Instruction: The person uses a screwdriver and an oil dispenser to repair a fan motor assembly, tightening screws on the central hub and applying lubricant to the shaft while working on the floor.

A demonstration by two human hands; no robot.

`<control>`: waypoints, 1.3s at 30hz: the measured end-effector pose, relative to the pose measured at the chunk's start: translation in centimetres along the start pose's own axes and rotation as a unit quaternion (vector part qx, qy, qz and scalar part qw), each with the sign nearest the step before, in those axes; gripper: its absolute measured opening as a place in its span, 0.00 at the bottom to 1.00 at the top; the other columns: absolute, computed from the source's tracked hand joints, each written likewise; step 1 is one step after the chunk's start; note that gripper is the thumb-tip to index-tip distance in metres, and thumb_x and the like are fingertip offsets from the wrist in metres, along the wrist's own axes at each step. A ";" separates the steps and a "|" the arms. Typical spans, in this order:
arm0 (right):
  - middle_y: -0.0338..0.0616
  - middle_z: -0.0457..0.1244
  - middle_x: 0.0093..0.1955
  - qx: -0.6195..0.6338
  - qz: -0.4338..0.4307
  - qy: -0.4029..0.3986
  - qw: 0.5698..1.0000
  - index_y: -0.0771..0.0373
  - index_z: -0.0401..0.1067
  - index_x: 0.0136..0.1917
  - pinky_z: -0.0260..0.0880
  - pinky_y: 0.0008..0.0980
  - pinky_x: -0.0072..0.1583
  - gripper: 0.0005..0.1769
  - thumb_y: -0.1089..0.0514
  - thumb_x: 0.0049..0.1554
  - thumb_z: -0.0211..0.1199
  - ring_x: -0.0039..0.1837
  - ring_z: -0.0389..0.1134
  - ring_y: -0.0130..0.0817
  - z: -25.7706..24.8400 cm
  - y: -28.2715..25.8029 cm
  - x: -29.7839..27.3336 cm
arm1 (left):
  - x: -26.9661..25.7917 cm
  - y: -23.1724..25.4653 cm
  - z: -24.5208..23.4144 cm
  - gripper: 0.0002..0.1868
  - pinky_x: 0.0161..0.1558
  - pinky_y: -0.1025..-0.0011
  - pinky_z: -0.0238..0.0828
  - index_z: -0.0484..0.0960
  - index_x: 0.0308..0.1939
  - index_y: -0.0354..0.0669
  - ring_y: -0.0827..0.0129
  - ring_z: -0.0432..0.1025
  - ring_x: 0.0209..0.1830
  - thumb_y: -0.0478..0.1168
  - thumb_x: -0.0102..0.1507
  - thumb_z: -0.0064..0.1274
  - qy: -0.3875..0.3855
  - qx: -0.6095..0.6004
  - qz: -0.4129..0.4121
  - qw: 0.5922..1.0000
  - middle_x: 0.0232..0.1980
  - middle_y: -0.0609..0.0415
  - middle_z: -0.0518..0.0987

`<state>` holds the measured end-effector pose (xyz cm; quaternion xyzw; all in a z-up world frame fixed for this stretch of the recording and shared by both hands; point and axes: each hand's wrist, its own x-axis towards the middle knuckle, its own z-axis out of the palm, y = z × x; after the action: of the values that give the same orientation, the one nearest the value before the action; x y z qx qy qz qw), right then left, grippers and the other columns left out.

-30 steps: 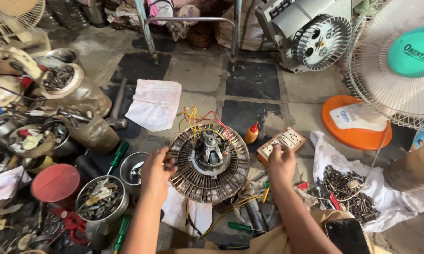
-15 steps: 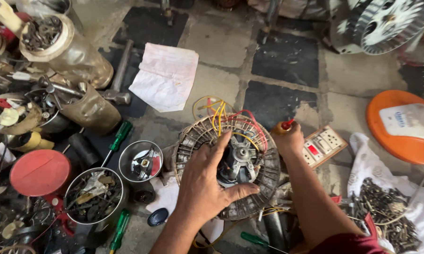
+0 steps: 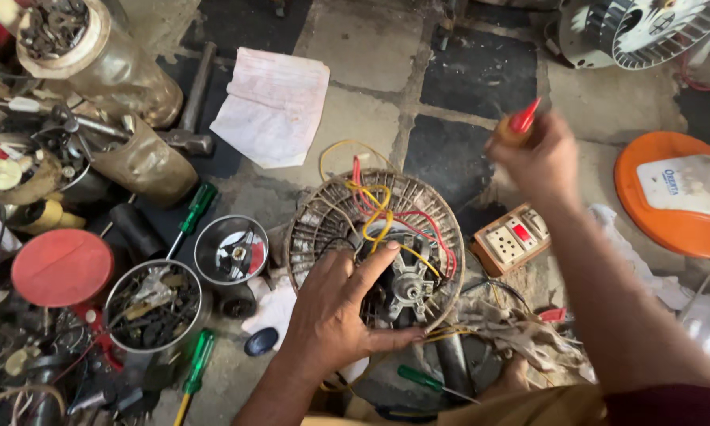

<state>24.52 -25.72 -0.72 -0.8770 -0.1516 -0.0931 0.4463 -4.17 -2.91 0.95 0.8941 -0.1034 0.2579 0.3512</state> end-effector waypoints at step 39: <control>0.45 0.60 0.62 -0.399 -0.447 -0.126 0.791 0.54 0.72 0.62 0.66 0.46 0.67 0.28 0.60 0.47 0.70 0.68 0.59 0.47 -7.8 -19.7 -9.7 | -0.4 -0.4 -0.7 0.57 0.48 0.53 0.71 0.66 0.74 0.50 0.52 0.72 0.47 0.68 0.48 0.70 0.015 -0.014 -0.076 0.997 0.47 0.44 0.76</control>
<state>8.38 -22.83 15.80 -0.8156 -0.5308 -0.2229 -0.0573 -4.59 -2.12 0.94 0.8902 -0.0339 0.2425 0.3841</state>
